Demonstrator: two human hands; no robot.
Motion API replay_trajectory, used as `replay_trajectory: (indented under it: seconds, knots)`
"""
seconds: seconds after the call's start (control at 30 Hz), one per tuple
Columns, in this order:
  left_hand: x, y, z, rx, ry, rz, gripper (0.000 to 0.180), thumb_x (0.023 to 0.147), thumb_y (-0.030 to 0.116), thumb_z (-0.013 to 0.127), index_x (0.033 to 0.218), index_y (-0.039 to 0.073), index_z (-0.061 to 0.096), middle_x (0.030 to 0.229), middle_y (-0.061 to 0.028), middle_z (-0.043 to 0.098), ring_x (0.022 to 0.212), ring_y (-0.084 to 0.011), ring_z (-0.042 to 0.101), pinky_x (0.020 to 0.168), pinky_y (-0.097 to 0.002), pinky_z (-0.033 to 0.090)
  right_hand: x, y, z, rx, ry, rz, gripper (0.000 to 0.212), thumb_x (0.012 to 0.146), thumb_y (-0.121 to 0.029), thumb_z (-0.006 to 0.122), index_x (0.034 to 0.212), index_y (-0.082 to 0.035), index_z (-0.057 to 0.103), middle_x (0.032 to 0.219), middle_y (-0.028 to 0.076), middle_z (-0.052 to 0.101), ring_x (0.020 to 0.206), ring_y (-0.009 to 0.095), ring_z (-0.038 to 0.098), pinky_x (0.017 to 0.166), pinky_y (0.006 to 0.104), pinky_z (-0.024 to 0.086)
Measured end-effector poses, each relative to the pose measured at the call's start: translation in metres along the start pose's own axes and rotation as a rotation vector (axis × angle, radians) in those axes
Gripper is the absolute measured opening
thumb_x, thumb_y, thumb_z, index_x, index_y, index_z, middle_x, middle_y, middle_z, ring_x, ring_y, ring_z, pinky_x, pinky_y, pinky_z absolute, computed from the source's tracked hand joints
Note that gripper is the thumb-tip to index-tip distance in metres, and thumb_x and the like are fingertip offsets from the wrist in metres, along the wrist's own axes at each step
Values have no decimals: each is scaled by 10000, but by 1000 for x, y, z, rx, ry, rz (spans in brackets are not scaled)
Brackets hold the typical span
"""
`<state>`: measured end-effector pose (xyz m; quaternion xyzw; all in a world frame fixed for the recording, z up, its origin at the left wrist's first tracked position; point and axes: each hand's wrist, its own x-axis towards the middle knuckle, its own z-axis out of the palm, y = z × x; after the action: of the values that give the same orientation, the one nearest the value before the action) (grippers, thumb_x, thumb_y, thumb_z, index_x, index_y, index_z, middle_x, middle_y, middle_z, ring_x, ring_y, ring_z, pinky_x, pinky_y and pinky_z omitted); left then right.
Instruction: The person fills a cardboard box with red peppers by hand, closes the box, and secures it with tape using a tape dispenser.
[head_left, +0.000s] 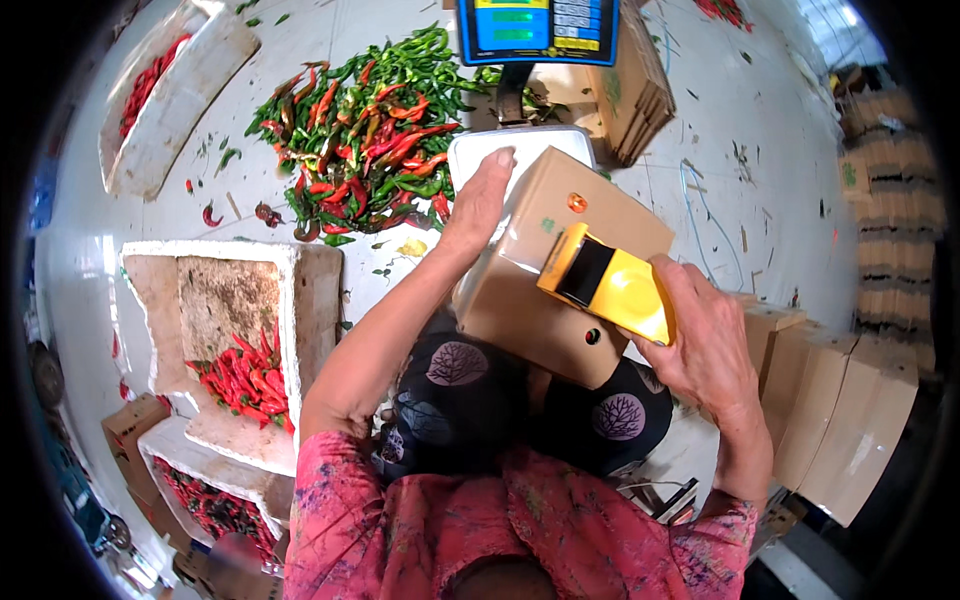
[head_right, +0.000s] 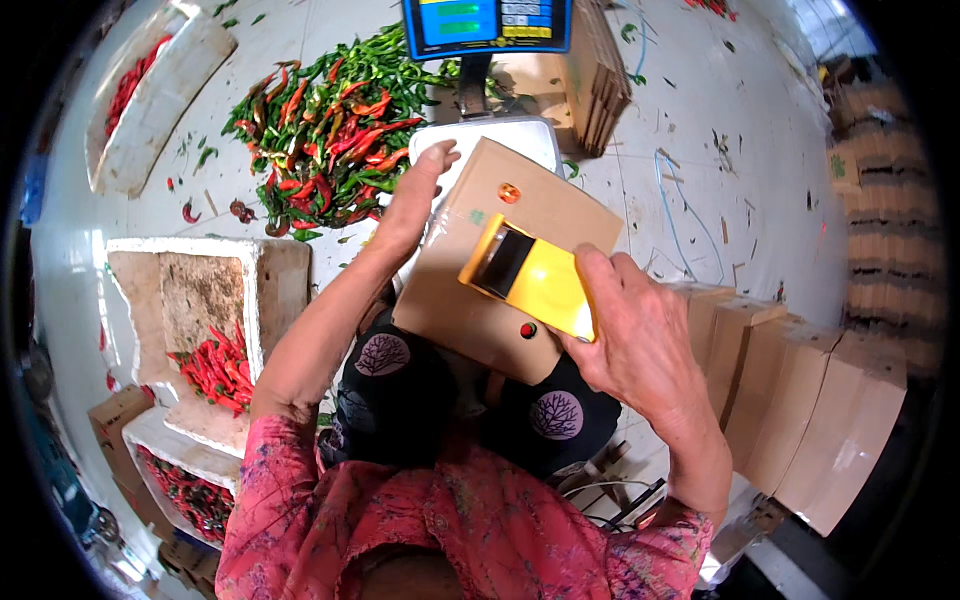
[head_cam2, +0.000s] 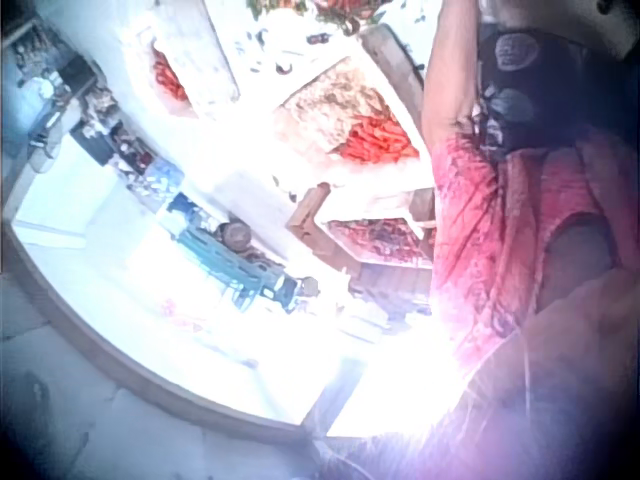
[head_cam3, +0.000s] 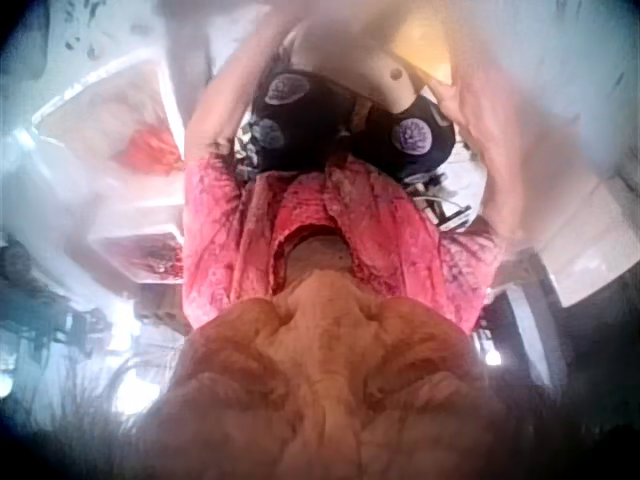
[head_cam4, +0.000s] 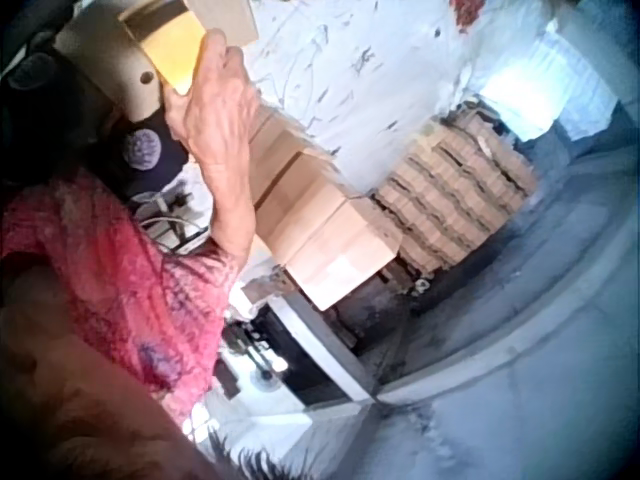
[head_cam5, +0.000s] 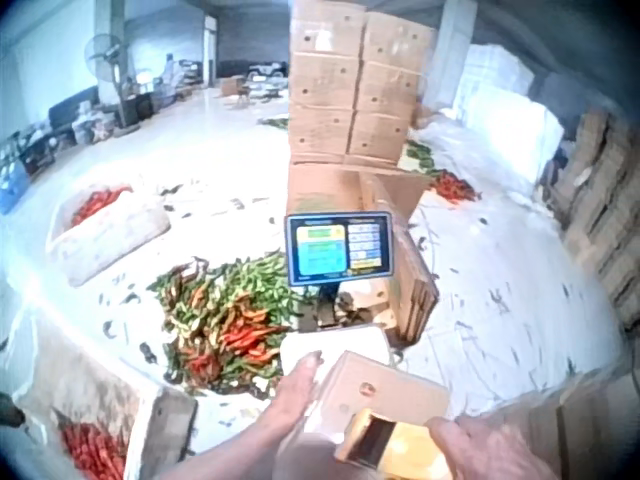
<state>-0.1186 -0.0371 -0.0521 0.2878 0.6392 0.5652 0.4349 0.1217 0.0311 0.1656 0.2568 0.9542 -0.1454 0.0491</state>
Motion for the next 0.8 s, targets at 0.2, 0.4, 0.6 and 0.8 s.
replay_trajectory:
  seconds: [0.2, 0.4, 0.6, 0.8]
  knots:
    - [-25, 67, 29, 517, -71, 224, 693, 1082, 460, 366, 1595, -1, 295, 1586, -263, 390, 1493, -393, 350, 1238, -413, 267, -13, 14, -3, 54, 3, -9, 538, 795, -190, 794, 1222, -57, 494, 889, 195, 577, 808, 439, 653, 678, 513, 524]
    - [-28, 66, 29, 677, 22, 281, 684, 1086, 440, 440, 1625, 76, 230, 1349, -317, 591, 1212, -457, 604, 1042, -495, 456, -40, 35, -4, 100, 7, 24, 569, 786, -153, 805, 1254, -81, 490, 902, 192, 564, 847, 426, 654, 723, 507, 536]
    - [-29, 72, 33, 705, -25, 193, 696, 1092, 491, 408, 1600, 34, 276, 1259, -333, 647, 1184, -471, 632, 1015, -485, 471, -96, 92, 6, 99, 122, 47, 647, 750, -153, 806, 1322, -106, 505, 984, 175, 611, 856, 412, 652, 731, 492, 539]
    - [-26, 62, 31, 724, 20, 223, 684, 1086, 522, 395, 1592, 70, 316, 1222, -332, 669, 1177, -470, 648, 1018, -482, 481, -105, 102, -4, 92, 173, 2, 628, 731, -123, 774, 1309, -104, 531, 927, 160, 602, 846, 400, 646, 720, 469, 533]
